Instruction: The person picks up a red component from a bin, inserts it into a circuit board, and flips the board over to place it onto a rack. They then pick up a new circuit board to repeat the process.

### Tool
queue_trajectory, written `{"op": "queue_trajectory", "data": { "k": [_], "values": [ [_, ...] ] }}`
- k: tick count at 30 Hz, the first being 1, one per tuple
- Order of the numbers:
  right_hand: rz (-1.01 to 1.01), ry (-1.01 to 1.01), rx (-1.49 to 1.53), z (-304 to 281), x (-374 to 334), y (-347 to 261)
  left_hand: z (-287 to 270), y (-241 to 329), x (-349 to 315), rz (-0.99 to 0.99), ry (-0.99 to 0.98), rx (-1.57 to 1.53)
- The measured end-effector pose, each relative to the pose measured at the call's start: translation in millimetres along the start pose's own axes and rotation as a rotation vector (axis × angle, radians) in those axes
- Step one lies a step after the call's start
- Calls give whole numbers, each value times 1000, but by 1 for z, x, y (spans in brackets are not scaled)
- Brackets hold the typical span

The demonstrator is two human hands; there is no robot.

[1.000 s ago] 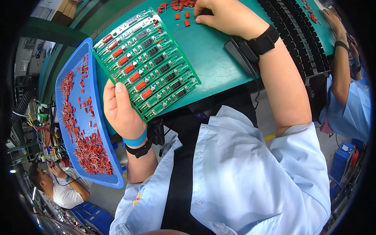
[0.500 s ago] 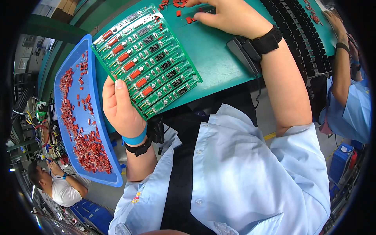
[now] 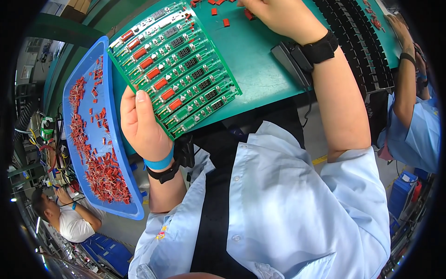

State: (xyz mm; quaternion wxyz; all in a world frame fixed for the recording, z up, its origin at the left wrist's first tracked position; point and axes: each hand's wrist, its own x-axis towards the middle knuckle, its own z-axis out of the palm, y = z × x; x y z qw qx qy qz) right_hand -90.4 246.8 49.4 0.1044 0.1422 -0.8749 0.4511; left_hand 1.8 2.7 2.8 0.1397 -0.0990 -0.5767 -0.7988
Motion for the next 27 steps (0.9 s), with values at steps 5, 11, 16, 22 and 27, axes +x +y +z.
{"op": "queue_trajectory", "data": {
  "k": [5,11,16,22,27],
  "values": [
    [-166,10,37,1,1,8,1,1,0,3,4,5],
    [-222,24,-41,1,0,5,2,2,-1,-2,11,3],
    [-278,59,42,3,0,15,3,0,0,-14,21,-4],
    [-200,45,70,0,1,11,0,-2,3,18,16,20],
    [-240,155,198,10,1,3,0,-1,3,-12,18,5]
  ]
}}
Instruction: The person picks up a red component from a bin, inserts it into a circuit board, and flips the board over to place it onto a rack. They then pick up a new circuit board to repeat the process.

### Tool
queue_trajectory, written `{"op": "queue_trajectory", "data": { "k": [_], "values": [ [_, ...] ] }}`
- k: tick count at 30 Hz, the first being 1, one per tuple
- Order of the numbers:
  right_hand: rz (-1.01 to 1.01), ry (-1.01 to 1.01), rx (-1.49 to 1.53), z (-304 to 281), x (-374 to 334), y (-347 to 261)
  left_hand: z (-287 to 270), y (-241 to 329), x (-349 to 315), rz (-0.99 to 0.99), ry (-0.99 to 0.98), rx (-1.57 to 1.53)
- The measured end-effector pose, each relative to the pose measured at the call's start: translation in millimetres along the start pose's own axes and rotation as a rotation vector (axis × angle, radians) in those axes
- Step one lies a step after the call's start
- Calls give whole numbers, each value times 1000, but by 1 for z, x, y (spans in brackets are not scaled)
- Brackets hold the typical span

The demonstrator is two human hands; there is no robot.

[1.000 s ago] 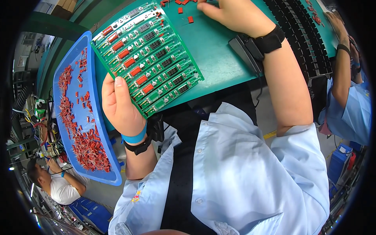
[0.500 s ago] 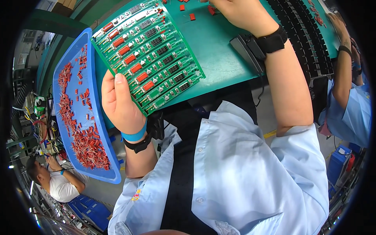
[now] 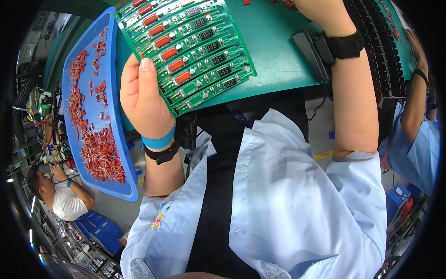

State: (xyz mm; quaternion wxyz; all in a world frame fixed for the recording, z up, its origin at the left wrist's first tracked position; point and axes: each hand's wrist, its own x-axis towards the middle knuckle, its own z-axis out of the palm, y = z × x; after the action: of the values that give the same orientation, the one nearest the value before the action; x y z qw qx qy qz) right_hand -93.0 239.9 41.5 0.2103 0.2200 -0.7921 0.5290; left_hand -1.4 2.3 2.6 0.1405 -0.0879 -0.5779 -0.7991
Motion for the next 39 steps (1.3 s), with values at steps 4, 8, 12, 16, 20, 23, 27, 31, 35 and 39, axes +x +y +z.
{"op": "queue_trajectory", "data": {
  "k": [4,8,12,16,20,23,27,31,35,39],
  "values": [
    [-110,-41,-167,-11,1,20,-1,-1,0,5,-13,-14],
    [-138,21,-182,-17,2,-2,-1,-1,1,-15,-12,-31],
    [-172,82,-186,-18,-4,-31,0,-1,1,14,-52,-45],
    [-159,-65,-218,-14,-24,-59,2,1,2,11,-58,-43],
    [-221,-241,-242,14,-43,-74,-3,-2,1,17,-36,-22],
    [-299,-437,-226,27,-52,-82,-3,-5,3,57,-59,-44],
    [-293,-403,-205,44,-63,-83,1,-4,4,48,-54,-69],
    [-358,-370,-228,50,-63,-81,-1,-4,4,28,-73,-91],
    [-377,-351,-248,53,-62,-78,-1,-3,4,15,-70,-124],
    [-354,-354,-224,55,-64,-75,-1,-3,4,19,-74,-113]
  ]
}}
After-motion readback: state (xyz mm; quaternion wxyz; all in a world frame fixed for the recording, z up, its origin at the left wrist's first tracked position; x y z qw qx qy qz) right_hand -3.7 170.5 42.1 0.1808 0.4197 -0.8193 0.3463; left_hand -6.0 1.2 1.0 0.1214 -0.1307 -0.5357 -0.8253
